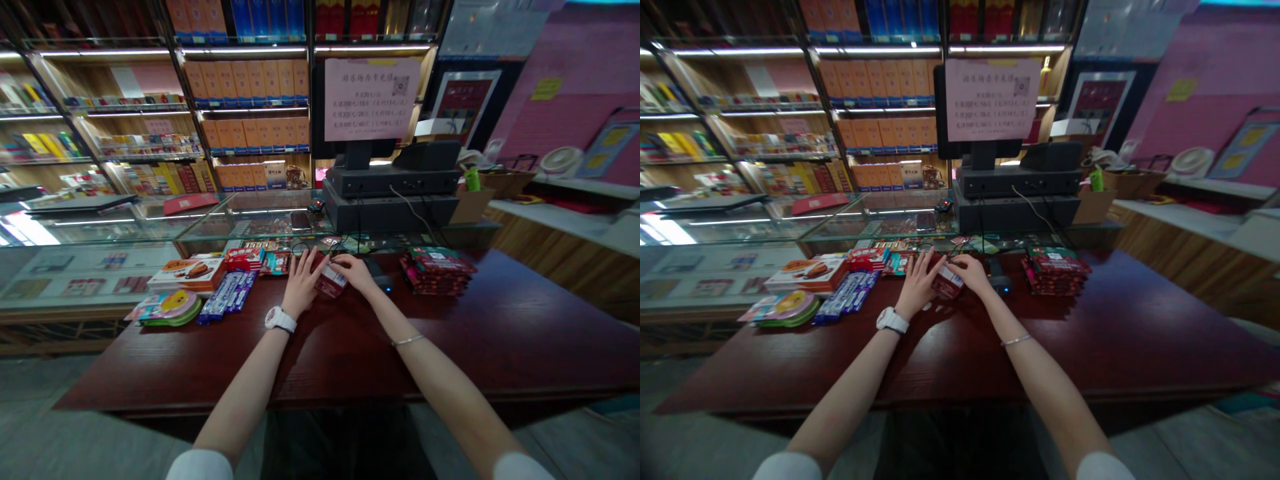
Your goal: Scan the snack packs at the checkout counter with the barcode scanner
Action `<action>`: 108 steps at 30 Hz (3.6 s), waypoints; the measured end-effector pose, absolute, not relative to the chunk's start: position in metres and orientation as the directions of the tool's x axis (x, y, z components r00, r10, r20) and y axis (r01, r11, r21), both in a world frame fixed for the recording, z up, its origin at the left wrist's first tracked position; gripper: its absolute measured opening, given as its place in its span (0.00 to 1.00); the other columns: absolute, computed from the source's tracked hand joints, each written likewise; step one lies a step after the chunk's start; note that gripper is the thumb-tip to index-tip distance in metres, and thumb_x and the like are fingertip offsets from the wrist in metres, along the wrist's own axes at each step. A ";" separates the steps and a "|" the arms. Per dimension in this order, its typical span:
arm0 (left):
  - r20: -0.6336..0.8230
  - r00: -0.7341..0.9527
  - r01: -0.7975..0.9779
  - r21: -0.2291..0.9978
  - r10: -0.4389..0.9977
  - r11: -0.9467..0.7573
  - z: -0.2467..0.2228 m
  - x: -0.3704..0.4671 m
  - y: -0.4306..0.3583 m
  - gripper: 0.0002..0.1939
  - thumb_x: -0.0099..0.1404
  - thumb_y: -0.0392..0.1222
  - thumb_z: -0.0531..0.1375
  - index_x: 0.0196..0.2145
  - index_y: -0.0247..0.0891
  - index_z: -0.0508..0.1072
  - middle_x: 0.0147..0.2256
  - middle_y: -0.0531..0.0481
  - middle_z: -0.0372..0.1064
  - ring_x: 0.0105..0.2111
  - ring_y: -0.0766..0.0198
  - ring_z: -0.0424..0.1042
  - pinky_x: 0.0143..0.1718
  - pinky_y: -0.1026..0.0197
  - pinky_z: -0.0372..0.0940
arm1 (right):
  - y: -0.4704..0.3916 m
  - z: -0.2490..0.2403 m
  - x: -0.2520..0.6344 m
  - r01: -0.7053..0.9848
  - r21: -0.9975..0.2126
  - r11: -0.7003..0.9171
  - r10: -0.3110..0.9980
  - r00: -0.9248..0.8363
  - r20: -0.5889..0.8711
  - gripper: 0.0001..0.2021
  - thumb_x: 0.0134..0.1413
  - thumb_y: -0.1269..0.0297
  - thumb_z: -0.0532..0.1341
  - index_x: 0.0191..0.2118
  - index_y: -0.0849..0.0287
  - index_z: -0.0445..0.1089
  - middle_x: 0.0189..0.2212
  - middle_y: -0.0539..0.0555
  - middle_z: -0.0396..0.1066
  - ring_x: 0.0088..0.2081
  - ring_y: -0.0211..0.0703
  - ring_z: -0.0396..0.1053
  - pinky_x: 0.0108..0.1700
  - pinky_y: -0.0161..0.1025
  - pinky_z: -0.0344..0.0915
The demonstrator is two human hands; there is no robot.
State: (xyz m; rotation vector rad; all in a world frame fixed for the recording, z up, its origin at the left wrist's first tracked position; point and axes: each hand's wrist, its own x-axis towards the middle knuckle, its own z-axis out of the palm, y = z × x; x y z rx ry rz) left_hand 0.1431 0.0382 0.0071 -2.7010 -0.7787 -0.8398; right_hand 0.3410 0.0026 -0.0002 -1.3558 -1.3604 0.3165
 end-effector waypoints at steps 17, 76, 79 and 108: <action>0.637 0.572 0.617 0.081 0.517 -0.783 0.007 0.143 0.042 0.37 0.56 0.38 0.62 0.63 0.34 0.58 0.61 0.36 0.59 0.67 0.46 0.49 0.69 0.38 0.33 | -0.018 0.011 0.320 0.957 -0.225 0.184 0.727 0.021 0.686 0.37 0.53 0.52 0.65 0.65 0.58 0.56 0.63 0.61 0.60 0.66 0.56 0.53 0.68 0.58 0.44; 0.624 0.568 0.629 0.091 0.537 -0.772 -0.009 0.141 0.060 0.38 0.58 0.42 0.58 0.66 0.36 0.57 0.63 0.42 0.60 0.63 0.49 0.57 0.70 0.43 0.31 | -0.111 -0.033 0.437 0.920 -0.327 0.215 0.922 -0.080 0.379 0.42 0.52 0.70 0.58 0.71 0.56 0.39 0.69 0.60 0.46 0.69 0.53 0.46 0.70 0.55 0.46; 0.618 0.573 0.623 0.097 0.538 -0.776 -0.008 0.141 0.060 0.38 0.59 0.43 0.58 0.66 0.36 0.57 0.63 0.43 0.60 0.64 0.49 0.56 0.70 0.43 0.31 | -0.108 -0.033 0.433 0.912 -0.345 0.220 0.928 -0.087 0.361 0.43 0.50 0.73 0.56 0.71 0.56 0.40 0.69 0.59 0.48 0.69 0.53 0.47 0.70 0.55 0.46; 0.596 0.528 0.655 0.168 0.605 -0.737 -0.011 0.140 0.065 0.40 0.56 0.42 0.61 0.66 0.39 0.57 0.63 0.43 0.60 0.63 0.47 0.57 0.69 0.40 0.33 | -0.093 -0.014 0.387 0.832 -0.335 0.443 0.868 -0.304 0.392 0.42 0.47 0.84 0.48 0.69 0.49 0.49 0.63 0.54 0.61 0.63 0.45 0.60 0.65 0.53 0.58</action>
